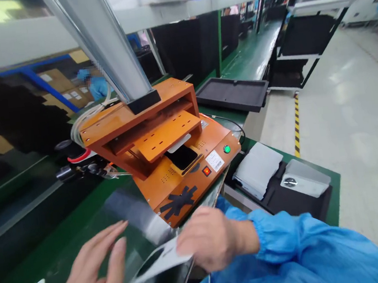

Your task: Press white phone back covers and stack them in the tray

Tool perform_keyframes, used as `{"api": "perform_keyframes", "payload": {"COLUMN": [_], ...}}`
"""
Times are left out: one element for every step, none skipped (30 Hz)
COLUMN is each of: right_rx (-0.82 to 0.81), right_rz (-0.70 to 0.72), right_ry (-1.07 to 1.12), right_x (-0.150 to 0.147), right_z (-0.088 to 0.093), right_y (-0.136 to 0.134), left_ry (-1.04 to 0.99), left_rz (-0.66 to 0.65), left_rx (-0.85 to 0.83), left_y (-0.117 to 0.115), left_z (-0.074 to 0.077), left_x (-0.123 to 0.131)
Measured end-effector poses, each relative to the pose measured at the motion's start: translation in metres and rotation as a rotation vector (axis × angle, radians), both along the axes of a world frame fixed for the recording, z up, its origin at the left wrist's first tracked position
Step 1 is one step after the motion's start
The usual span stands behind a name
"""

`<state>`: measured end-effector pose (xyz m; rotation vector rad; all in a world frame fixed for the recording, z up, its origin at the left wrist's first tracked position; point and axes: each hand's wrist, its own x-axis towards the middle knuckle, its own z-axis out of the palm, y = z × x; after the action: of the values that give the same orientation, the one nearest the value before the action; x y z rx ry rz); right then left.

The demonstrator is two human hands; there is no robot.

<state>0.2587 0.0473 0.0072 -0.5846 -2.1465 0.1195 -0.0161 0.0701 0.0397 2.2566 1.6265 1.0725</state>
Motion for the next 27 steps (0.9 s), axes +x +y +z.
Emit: {"api": "perform_keyframes", "payload": {"right_rx": [-0.016,-0.006,0.033,0.089,0.146,0.191,0.224,0.245,0.254,0.253,0.246,0.234,0.221,0.210,0.209,0.214,0.225,0.238,0.253,0.266,0.282,0.301,0.324,0.347,0.364,0.379,0.392], "right_rz": [-0.145,-0.300,-0.446,-0.571,-0.671,-0.744,-0.794,-0.829,-0.853,-0.867,-0.871,-0.868,-0.862,-0.854,-0.843,-0.831,-0.814,-0.792,-0.768,-0.746,-0.730,-0.718,-0.710,-0.702,-0.694,-0.690,-0.688], "right_ry": [0.063,0.107,0.121,0.110,0.075,0.021,-0.038,-0.088,-0.125,-0.145,-0.153,-0.156,-0.155,-0.157,-0.161,-0.169,-0.181,-0.194,-0.210,-0.226,-0.233,-0.232,-0.224,-0.214,-0.205,-0.196,-0.187], "right_x": [0.024,0.046,0.066,0.083,0.096,0.107,0.116,0.122,0.126,0.129,0.130,0.130,0.129,0.127,0.124,0.121,0.117,0.113,0.110,0.107,0.105,0.103,0.102,0.102,0.104,0.106,0.108], "right_z": [0.009,0.016,0.021,0.024,0.025,0.023,0.020,0.015,0.009,0.003,-0.003,-0.008,-0.012,-0.015,-0.017,-0.018,-0.018,-0.018,-0.019,-0.019,-0.021,-0.022,-0.023,-0.024,-0.024,-0.024,-0.023], "right_y": [-0.005,-0.009,-0.013,-0.016,-0.018,-0.018,-0.016,-0.012,-0.006,0.002,0.011,0.020,0.031,0.042,0.052,0.062,0.072,0.079,0.086,0.090,0.093,0.094,0.094,0.094,0.092,0.091,0.089], "left_ry": [-0.002,-0.035,-0.112,-0.243,-0.413,-0.604,-0.795,-0.974,-1.122,-1.231,-1.312,-1.368,-1.400,-1.412,-1.416,-1.423,-1.430,-1.438,-1.445,-1.453,-1.460,-1.465,-1.470,-1.474,-1.476,-1.475,-1.470], "left_rz": [-0.080,-0.136,-0.172,-0.197,-0.230,-0.275,-0.330,-0.384,-0.427,-0.449,-0.447,-0.425,-0.402,-0.385,-0.373,-0.360,-0.345,-0.328,-0.308,-0.282,-0.253,-0.221,-0.188,-0.157,-0.131,-0.121,-0.122], "left_rx": [-0.005,-0.025,-0.080,-0.168,-0.282,-0.409,-0.530,-0.625,-0.686,-0.715,-0.716,-0.701,-0.685,-0.676,-0.676,-0.682,-0.692,-0.705,-0.716,-0.723,-0.724,-0.720,-0.708,-0.690,-0.668,-0.642,-0.620], "left_y": [0.018,0.035,0.052,0.067,0.081,0.093,0.104,0.113,0.121,0.127,0.133,0.138,0.142,0.145,0.148,0.150,0.152,0.154,0.156,0.159,0.162,0.166,0.170,0.172,0.172,0.170,0.162], "left_z": [0.002,0.003,0.003,0.002,0.002,0.002,0.004,0.006,0.008,0.010,0.011,0.012,0.011,0.010,0.008,0.006,0.004,0.002,0.001,0.001,0.001,0.001,0.003,0.005,0.007,0.010,0.012], "left_x": [0.018,0.036,0.054,0.072,0.090,0.107,0.124,0.139,0.153,0.164,0.174,0.181,0.186,0.189,0.190,0.191,0.190,0.190,0.191,0.192,0.193,0.195,0.197,0.199,0.199,0.198,0.195]}}
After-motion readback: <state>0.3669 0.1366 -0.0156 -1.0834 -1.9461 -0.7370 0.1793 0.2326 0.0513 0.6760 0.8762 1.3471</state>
